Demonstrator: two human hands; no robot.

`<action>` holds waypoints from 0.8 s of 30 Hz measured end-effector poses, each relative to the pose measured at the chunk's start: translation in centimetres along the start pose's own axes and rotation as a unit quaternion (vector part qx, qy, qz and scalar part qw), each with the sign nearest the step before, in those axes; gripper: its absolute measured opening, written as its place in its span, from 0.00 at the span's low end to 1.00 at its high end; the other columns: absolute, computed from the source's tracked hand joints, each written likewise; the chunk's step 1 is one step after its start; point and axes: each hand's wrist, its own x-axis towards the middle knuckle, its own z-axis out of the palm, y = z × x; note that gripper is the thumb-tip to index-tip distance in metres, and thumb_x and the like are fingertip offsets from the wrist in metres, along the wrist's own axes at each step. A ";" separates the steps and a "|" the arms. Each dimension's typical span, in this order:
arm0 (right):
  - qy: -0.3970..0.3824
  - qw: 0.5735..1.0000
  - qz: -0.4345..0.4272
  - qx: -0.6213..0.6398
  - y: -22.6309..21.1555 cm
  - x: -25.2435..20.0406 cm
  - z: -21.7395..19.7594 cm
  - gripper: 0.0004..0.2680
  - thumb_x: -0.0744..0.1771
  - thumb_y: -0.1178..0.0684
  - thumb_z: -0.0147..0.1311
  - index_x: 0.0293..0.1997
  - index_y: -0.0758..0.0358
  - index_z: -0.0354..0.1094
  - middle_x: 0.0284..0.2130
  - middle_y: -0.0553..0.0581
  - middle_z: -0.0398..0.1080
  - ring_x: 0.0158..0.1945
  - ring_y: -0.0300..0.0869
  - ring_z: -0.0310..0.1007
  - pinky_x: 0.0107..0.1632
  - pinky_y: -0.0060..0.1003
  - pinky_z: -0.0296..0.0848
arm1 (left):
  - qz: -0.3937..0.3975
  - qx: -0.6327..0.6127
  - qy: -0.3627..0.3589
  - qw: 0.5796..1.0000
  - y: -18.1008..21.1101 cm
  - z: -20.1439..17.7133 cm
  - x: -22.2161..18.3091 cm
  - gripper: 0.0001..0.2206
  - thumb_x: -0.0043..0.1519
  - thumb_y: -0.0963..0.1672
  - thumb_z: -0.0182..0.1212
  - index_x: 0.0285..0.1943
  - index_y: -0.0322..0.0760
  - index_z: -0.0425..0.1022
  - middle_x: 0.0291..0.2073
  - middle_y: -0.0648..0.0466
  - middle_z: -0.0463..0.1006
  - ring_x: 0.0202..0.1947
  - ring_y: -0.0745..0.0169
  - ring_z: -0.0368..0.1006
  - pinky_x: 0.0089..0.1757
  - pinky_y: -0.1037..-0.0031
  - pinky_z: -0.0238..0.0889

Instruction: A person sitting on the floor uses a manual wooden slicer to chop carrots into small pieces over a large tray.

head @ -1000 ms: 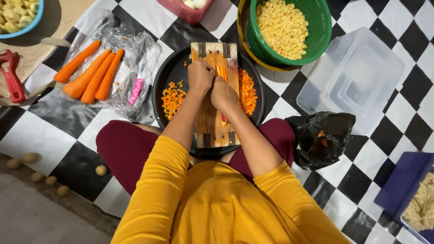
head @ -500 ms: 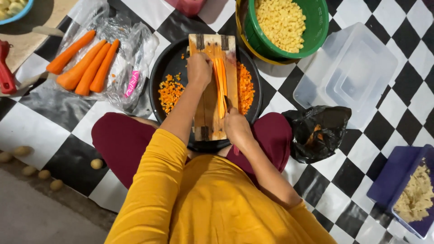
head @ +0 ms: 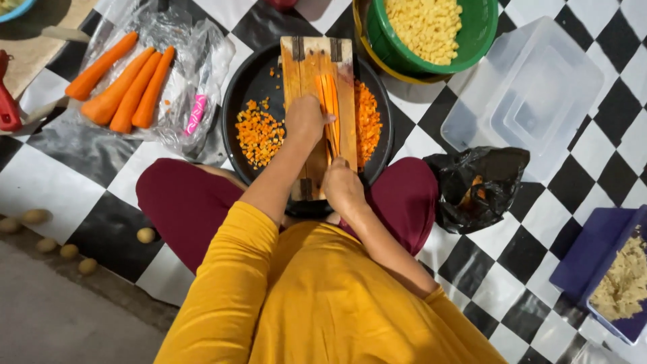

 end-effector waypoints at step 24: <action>-0.052 0.983 0.049 0.169 5.9 -7.8 -7.0 0.15 0.72 0.47 0.33 0.48 0.71 0.63 0.20 0.65 0.71 0.16 0.46 0.73 0.15 0.35 0.73 | 0.045 0.168 0.286 0.942 -0.4 7.0 5.7 0.19 0.47 0.48 0.73 0.37 0.33 0.70 0.31 0.47 0.72 0.29 0.38 0.80 0.33 0.54 0.78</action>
